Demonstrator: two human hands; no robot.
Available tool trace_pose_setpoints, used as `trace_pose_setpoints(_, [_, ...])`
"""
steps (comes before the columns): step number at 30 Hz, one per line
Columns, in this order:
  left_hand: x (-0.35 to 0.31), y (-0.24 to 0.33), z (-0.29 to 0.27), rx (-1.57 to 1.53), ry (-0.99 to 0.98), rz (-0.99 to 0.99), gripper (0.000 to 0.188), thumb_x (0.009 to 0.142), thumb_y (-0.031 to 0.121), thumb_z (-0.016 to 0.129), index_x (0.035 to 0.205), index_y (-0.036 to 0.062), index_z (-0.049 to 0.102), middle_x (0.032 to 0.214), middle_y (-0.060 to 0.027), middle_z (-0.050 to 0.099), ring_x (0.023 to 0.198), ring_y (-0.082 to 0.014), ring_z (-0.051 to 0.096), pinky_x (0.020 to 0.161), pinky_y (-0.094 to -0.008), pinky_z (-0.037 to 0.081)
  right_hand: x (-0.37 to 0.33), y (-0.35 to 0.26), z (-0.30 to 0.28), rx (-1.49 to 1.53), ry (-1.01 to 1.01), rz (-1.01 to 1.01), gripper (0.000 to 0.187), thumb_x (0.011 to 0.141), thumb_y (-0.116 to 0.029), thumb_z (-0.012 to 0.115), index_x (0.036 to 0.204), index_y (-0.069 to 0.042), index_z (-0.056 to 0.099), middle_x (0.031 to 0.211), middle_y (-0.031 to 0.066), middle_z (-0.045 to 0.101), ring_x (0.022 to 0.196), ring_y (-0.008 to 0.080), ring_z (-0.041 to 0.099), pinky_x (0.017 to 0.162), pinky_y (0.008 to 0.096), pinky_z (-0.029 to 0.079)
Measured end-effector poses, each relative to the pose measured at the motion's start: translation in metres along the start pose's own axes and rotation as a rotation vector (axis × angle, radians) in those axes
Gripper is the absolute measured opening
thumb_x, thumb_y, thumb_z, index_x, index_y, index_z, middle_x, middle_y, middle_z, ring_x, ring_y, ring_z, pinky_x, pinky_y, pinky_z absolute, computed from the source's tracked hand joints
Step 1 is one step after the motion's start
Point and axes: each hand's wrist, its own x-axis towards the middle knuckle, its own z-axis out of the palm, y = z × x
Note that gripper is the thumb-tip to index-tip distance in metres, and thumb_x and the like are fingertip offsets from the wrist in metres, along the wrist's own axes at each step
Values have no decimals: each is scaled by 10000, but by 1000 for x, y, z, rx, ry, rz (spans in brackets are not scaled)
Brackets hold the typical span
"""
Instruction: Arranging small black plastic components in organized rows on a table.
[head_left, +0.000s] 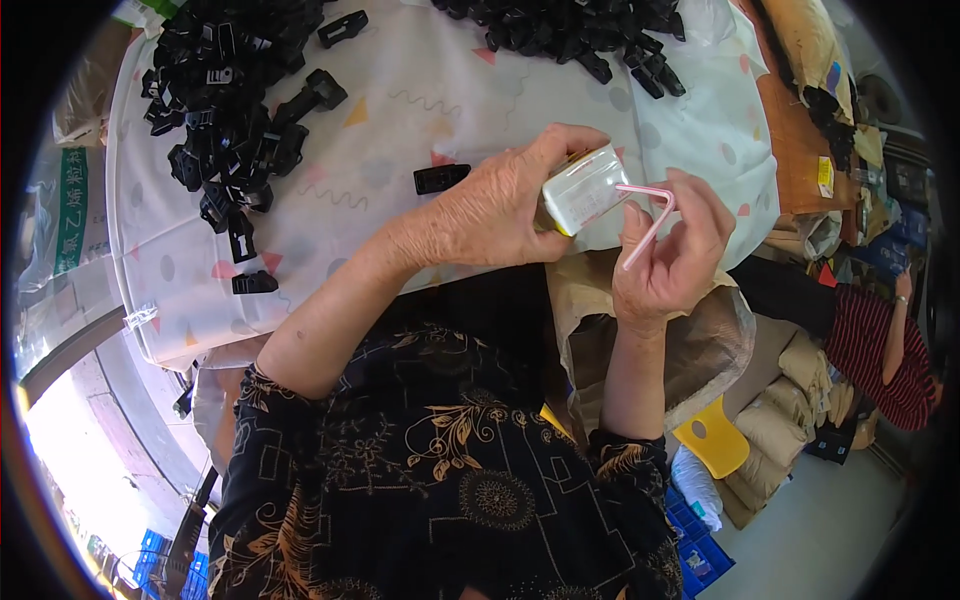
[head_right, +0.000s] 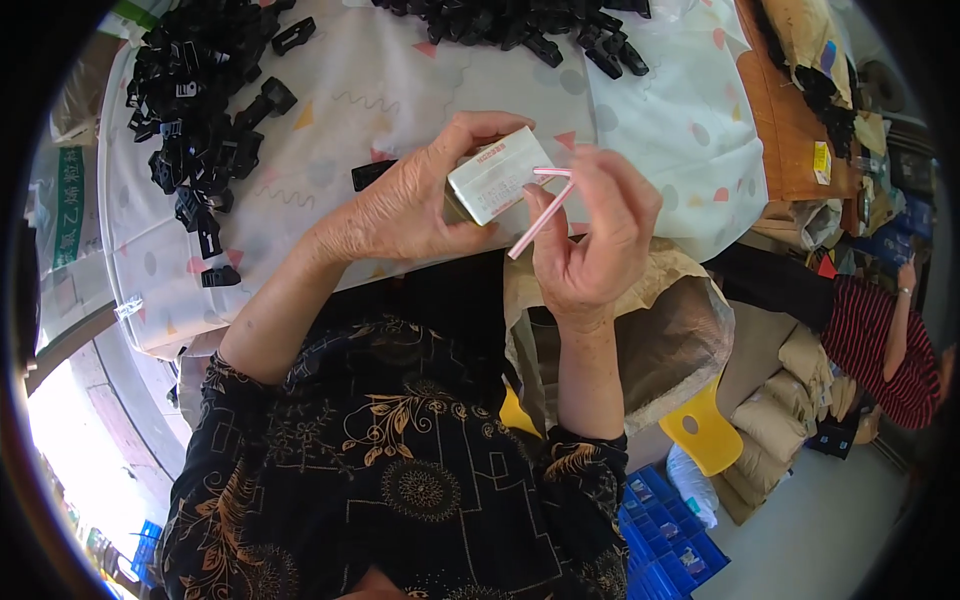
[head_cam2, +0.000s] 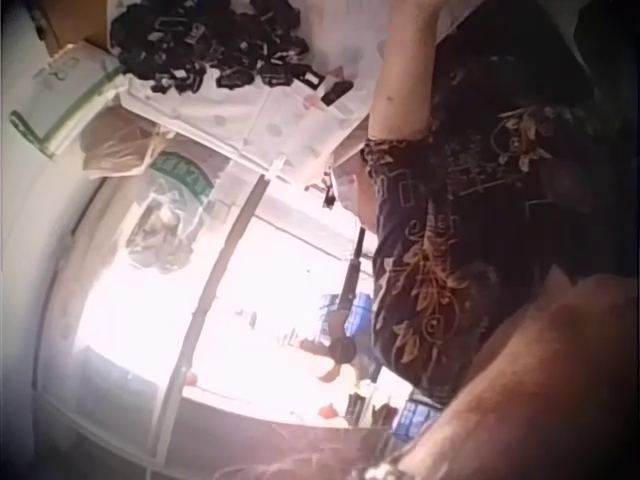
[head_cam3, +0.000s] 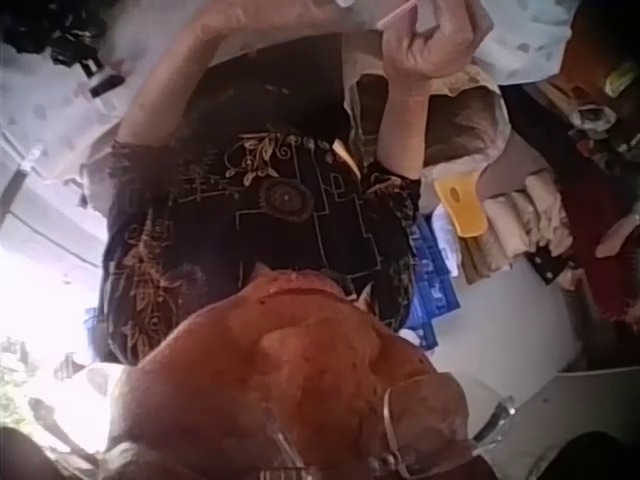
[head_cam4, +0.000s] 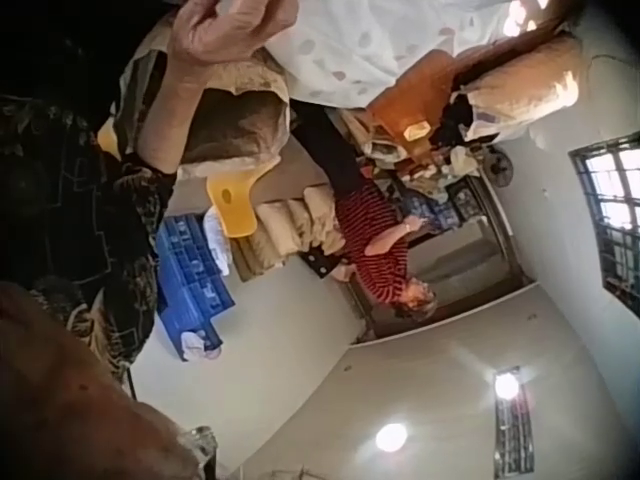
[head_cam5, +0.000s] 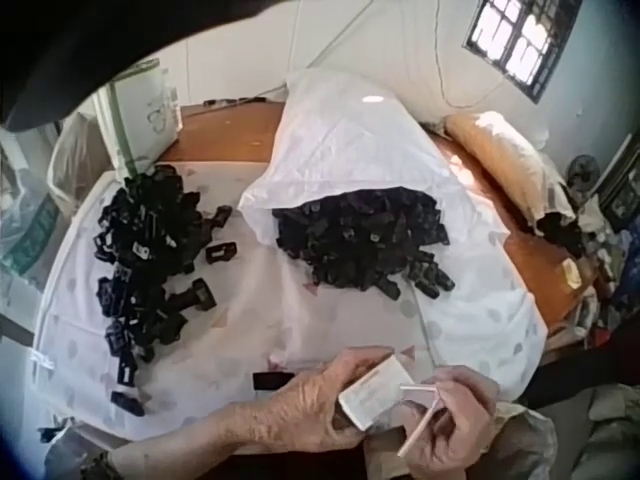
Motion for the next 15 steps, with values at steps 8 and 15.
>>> trace_pose_setpoints(8, [5,-3,-7,4,-45,29,785,705,69,693,1430,98,394,1316,-110,543,1244,-251,547,1066,-373,439,12,3,-2,-80,-76,-128,252,864,116,641,1091,9,615,997,163,695,866,269,675,780,333,554])
trace_pose_setpoints(15, [10,-1,-15,-69,-143,-55,789,660,95,735,1390,90,436,1275,-158,592,1167,-292,596,1024,-382,471,8,12,-1,-52,-113,-117,212,836,83,671,1014,-27,647,992,96,710,943,292,657,865,370,520])
